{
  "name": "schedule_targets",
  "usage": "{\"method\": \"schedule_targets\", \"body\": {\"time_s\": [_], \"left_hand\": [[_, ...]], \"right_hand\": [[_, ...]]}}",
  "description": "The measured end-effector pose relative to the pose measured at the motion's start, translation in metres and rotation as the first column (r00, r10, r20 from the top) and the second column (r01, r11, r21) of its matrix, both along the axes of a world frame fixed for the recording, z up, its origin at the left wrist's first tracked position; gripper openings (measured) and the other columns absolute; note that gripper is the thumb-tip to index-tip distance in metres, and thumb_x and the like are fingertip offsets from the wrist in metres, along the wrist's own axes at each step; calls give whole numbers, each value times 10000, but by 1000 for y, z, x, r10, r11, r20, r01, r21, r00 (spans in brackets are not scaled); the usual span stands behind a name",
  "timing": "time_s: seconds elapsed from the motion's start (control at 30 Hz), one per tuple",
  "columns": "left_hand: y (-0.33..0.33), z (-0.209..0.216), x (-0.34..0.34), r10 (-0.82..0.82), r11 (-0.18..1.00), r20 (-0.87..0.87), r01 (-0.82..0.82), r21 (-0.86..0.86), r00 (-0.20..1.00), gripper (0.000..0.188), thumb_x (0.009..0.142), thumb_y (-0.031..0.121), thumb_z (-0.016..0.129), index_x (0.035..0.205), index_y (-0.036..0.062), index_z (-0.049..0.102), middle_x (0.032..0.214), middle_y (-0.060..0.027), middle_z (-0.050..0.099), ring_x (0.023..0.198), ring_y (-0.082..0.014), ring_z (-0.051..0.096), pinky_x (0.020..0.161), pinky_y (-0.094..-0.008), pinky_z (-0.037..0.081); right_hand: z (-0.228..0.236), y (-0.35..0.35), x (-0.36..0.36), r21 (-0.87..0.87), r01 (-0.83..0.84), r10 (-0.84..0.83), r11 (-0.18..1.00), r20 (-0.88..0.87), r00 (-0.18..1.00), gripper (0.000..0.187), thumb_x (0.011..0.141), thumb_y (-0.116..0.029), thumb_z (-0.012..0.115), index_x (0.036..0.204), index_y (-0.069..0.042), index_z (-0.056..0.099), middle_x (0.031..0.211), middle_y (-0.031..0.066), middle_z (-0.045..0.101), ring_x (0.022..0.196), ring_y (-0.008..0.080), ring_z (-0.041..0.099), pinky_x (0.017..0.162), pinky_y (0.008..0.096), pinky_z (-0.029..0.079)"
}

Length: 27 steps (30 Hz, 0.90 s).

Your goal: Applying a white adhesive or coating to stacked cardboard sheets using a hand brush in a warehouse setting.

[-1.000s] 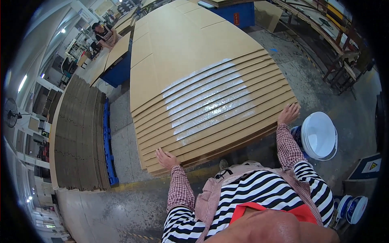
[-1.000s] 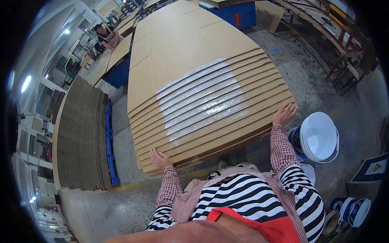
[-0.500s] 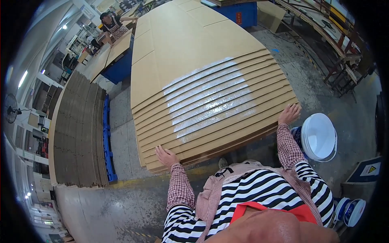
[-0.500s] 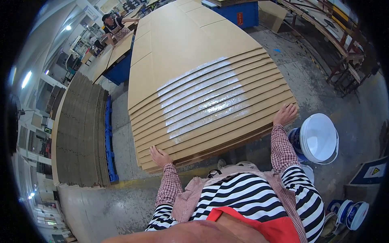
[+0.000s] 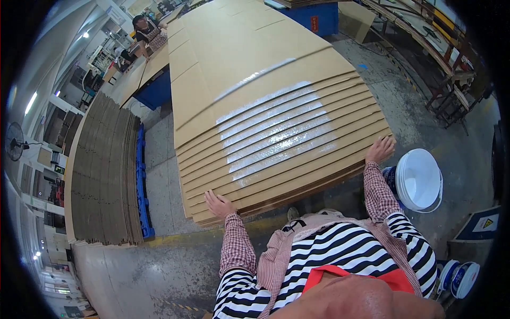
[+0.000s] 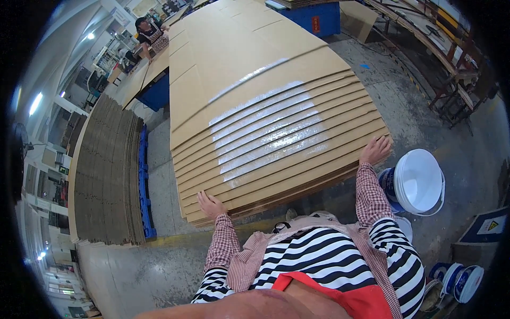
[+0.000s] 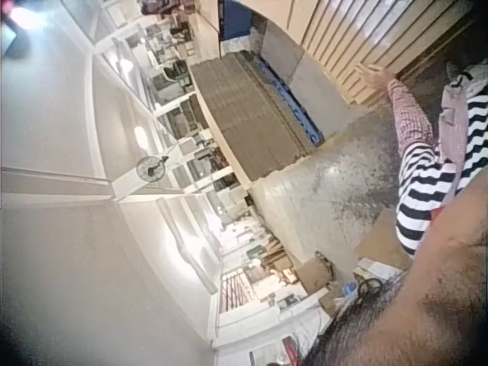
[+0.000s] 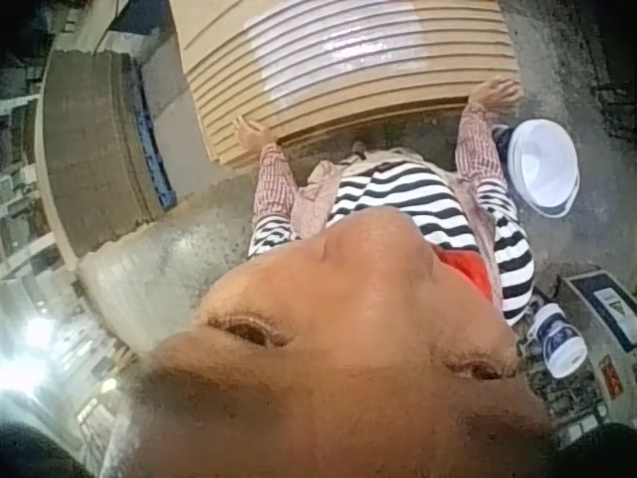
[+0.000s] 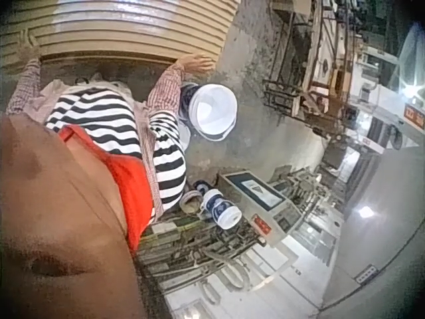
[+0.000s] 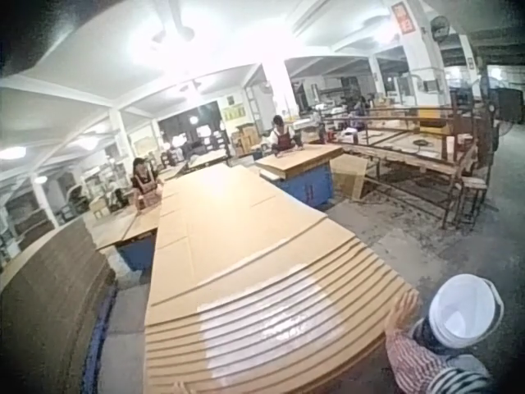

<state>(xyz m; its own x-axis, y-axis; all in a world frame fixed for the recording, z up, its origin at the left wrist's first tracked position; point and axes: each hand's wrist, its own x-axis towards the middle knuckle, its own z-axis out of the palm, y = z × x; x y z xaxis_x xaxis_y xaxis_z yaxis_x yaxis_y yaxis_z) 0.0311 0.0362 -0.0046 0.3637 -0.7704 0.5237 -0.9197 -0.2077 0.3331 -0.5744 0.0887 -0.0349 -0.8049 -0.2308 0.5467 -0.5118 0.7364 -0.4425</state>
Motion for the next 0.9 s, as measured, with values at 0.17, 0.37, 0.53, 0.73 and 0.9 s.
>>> {"method": "schedule_targets", "body": {"time_s": [0.17,0.37,0.53,0.73,0.9], "left_hand": [[-1,-1,1,-26,999,14,26,-33,1000,409,904,203,442,1283,60,491,1374,-129,451,1300,-298,375,1072,-423,286],[-1,-1,1,-20,999,8,21,-31,1000,408,894,204,449,1269,52,505,1361,-139,461,1291,-307,383,1069,-429,289],[0,0,0,-28,999,-5,28,-20,1000,391,910,200,447,1262,38,503,1346,-164,470,1274,-328,398,1051,-446,312],[-1,0,1,-24,1000,-15,24,-2,1000,411,896,189,444,1274,38,494,1357,-151,461,1293,-314,379,1072,-437,285],[0,-1,1,-33,999,7,33,-41,999,407,903,190,437,1275,36,492,1366,-153,453,1293,-314,380,1074,-439,281]], "right_hand": [[-4,-1,-3,-57,-21,20,998,-16,1000,550,985,-404,332,1315,21,449,1414,163,381,1327,341,270,1108,497,161],[-7,-1,-4,-34,-3,3,999,-8,1000,542,983,-392,342,1314,22,453,1409,170,387,1329,345,267,1106,495,161],[-4,-1,-2,-50,-22,24,999,30,999,544,987,-392,328,1321,22,447,1415,186,372,1332,346,261,1108,491,155],[0,0,0,-42,-26,28,999,55,998,547,995,-389,309,1336,23,427,1429,174,355,1340,343,247,1112,481,153],[1,-1,0,-76,-26,26,997,-5,1000,543,992,-395,303,1330,8,438,1418,156,373,1316,345,279,1116,491,144]]}}
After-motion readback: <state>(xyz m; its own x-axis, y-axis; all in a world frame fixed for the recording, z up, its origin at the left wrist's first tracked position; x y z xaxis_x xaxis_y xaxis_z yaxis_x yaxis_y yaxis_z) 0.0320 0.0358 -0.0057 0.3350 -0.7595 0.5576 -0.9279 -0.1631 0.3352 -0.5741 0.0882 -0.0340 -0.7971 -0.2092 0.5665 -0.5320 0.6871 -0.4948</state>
